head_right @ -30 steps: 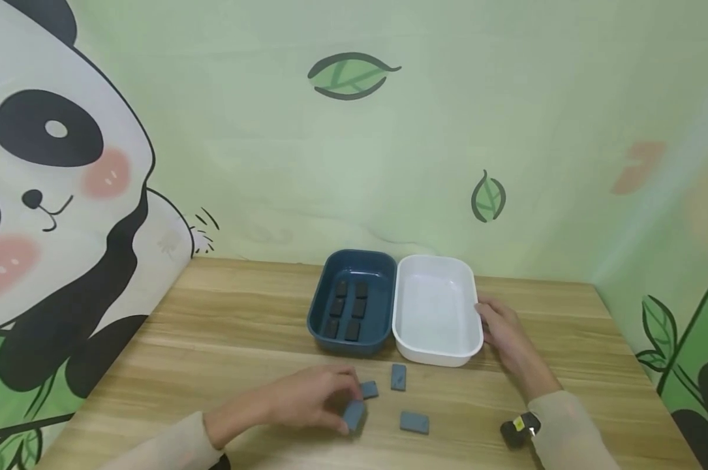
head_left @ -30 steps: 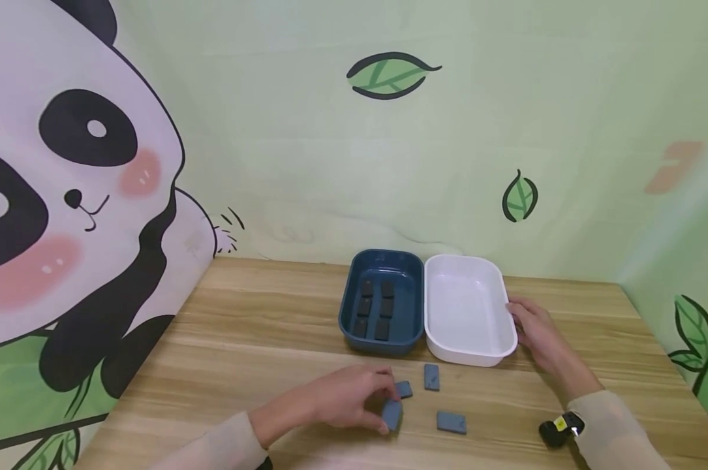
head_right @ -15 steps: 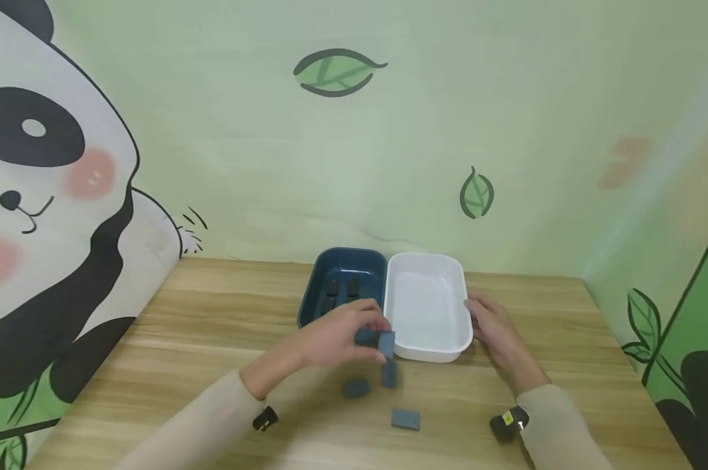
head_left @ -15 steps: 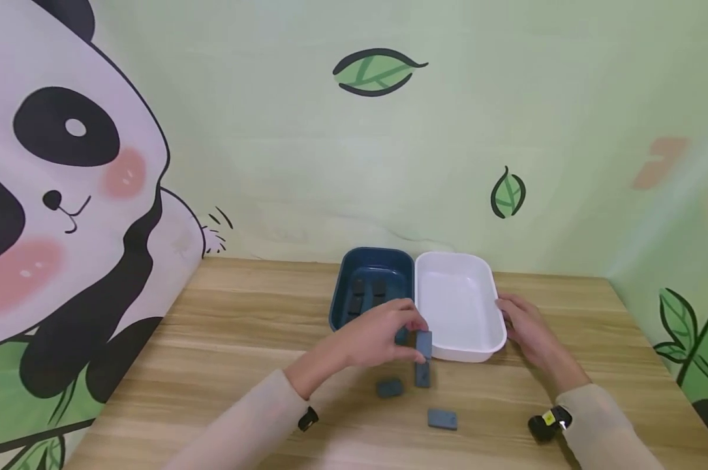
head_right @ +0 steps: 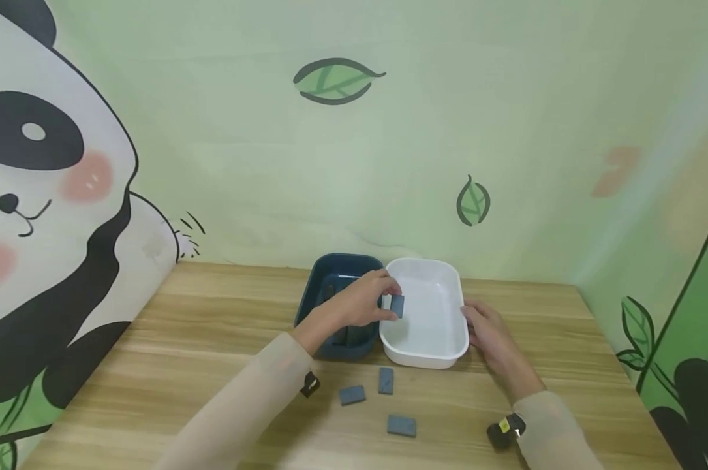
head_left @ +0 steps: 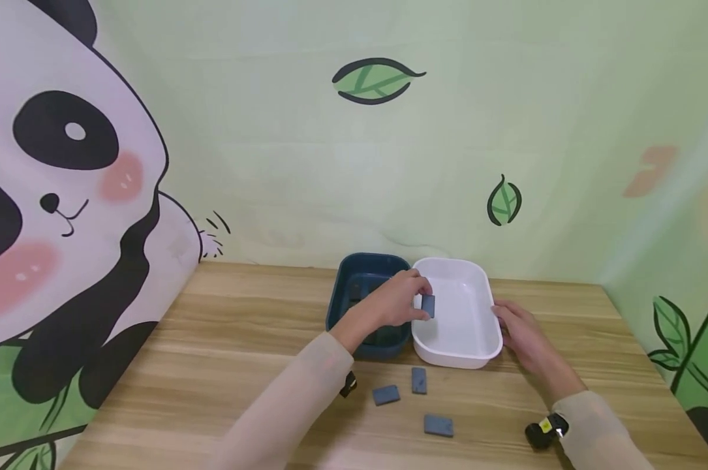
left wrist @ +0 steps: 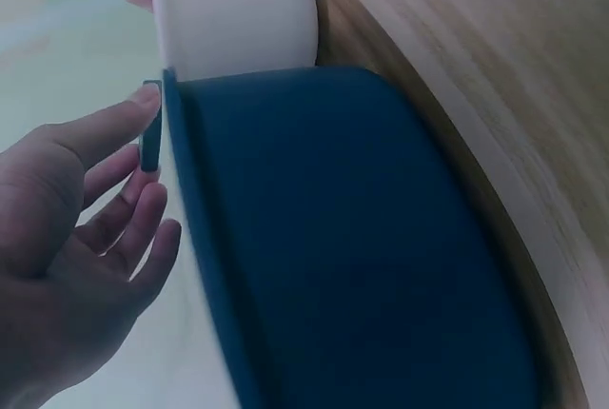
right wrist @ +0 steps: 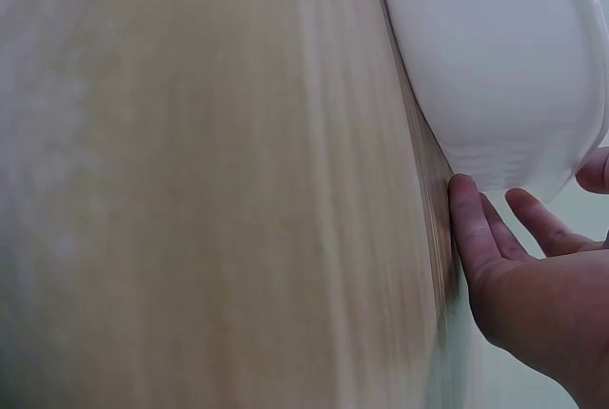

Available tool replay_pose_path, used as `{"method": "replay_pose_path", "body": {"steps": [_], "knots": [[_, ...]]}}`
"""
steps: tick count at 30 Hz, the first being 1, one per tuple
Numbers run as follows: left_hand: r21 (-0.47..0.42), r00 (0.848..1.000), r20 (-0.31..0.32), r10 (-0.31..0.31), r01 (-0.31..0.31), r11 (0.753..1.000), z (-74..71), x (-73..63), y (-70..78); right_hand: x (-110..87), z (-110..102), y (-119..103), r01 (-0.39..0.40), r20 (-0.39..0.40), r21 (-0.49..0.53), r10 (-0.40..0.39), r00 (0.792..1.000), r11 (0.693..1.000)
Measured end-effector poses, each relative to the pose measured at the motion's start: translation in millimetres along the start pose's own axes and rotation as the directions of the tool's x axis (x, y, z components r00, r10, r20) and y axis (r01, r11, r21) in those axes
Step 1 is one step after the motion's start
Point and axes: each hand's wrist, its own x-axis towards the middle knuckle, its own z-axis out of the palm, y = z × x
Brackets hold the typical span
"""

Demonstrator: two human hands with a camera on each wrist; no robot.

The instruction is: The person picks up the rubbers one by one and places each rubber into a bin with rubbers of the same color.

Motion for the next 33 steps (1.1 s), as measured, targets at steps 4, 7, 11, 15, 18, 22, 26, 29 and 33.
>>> {"method": "replay_pose_path", "body": {"steps": [4, 7, 11, 15, 18, 22, 26, 29, 33], "knots": [[0.016, 0.998, 0.016, -0.053, 0.052, 0.998, 7.0, 15.6, -3.4, -0.1, 0, 1, -0.005, -0.001, 0.007, 0.005, 1.000, 1.000], [0.047, 0.998, 0.010, -0.065, 0.065, 0.997, 8.8, 26.2, -2.9, 0.6, 0, 1, -0.005, -0.001, 0.010, 0.005, 1.000, 1.000], [0.098, 0.999, 0.004, -0.041, 0.040, 0.994, 10.3, 40.8, 0.4, 0.4, -1, 0, -0.003, -0.003, 0.012, 0.003, 1.000, 1.000], [0.140, 1.000, 0.015, -0.025, 0.023, 0.990, 14.4, 51.6, 1.1, 0.8, -2, -1, -0.006, -0.005, 0.016, 0.006, 1.000, 1.000], [0.153, 0.998, 0.029, -0.048, 0.043, 0.987, 17.9, 56.2, -0.4, 1.4, -3, -1, -0.003, 0.005, 0.017, 0.003, 1.000, 1.000], [0.184, 0.997, 0.042, -0.066, 0.057, 0.981, 22.7, 58.4, -3.2, 1.3, 0, 1, 0.003, 0.021, 0.024, -0.004, 1.000, 1.000], [0.202, 0.998, 0.045, -0.043, 0.033, 0.979, 25.2, 61.1, -2.3, 0.3, -2, 1, 0.018, 0.021, 0.051, -0.019, 1.000, 0.999], [0.218, 0.998, 0.049, -0.041, 0.029, 0.976, 26.6, 63.2, -0.9, -0.2, -5, 2, 0.027, 0.030, 0.068, -0.029, 0.999, 0.997], [0.273, 0.997, 0.057, -0.045, 0.028, 0.962, 30.8, 65.8, -0.5, -0.1, -6, 2, 0.022, 0.044, 0.070, -0.025, 0.999, 0.997]]}}
